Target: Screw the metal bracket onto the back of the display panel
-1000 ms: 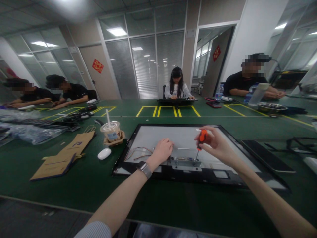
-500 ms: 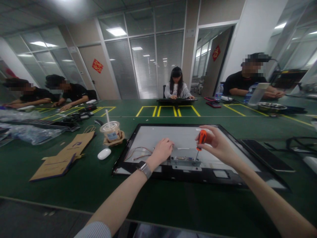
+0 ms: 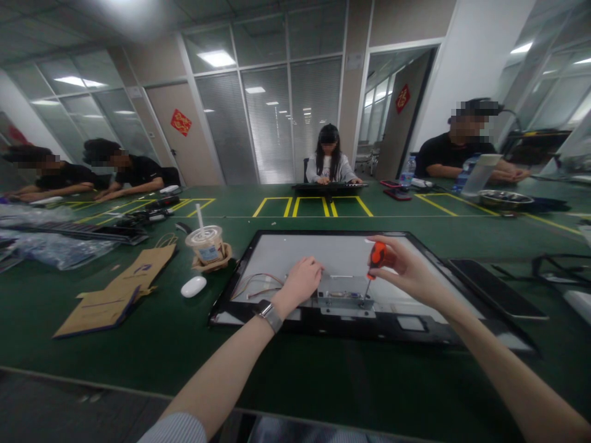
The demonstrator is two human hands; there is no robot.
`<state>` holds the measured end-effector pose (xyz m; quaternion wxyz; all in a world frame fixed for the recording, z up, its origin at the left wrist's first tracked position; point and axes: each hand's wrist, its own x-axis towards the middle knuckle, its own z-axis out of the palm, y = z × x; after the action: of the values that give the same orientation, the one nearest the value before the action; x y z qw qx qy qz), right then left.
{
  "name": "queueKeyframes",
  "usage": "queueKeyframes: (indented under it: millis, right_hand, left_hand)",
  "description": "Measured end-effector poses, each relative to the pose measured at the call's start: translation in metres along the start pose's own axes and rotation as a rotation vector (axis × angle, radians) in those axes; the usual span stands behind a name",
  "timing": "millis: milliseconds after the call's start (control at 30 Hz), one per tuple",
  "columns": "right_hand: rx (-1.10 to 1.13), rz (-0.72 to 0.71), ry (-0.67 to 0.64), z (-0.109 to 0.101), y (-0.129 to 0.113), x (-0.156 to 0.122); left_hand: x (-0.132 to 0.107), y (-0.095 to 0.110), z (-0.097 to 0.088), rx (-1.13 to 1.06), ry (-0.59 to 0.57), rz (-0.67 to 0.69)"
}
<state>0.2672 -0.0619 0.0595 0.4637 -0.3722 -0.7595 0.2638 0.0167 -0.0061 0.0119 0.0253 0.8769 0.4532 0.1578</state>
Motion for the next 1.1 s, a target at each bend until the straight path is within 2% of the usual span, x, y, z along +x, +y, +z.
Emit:
queueKeyframes:
  millis: [233,600,1100]
  right_hand:
    - [0.07,0.01,-0.028,0.003,-0.007,-0.003]
    - [-0.05,0.025,-0.051,-0.004,-0.008,-0.002]
    - [0.033,0.0,-0.069,-0.001,-0.012,-0.003]
  left_hand:
    - [0.0,-0.002,0.003,0.016,0.016,0.017]
    - [-0.001,-0.001,0.002,0.009,0.027,0.017]
    - [0.0,-0.002,0.005,0.025,0.032,0.022]
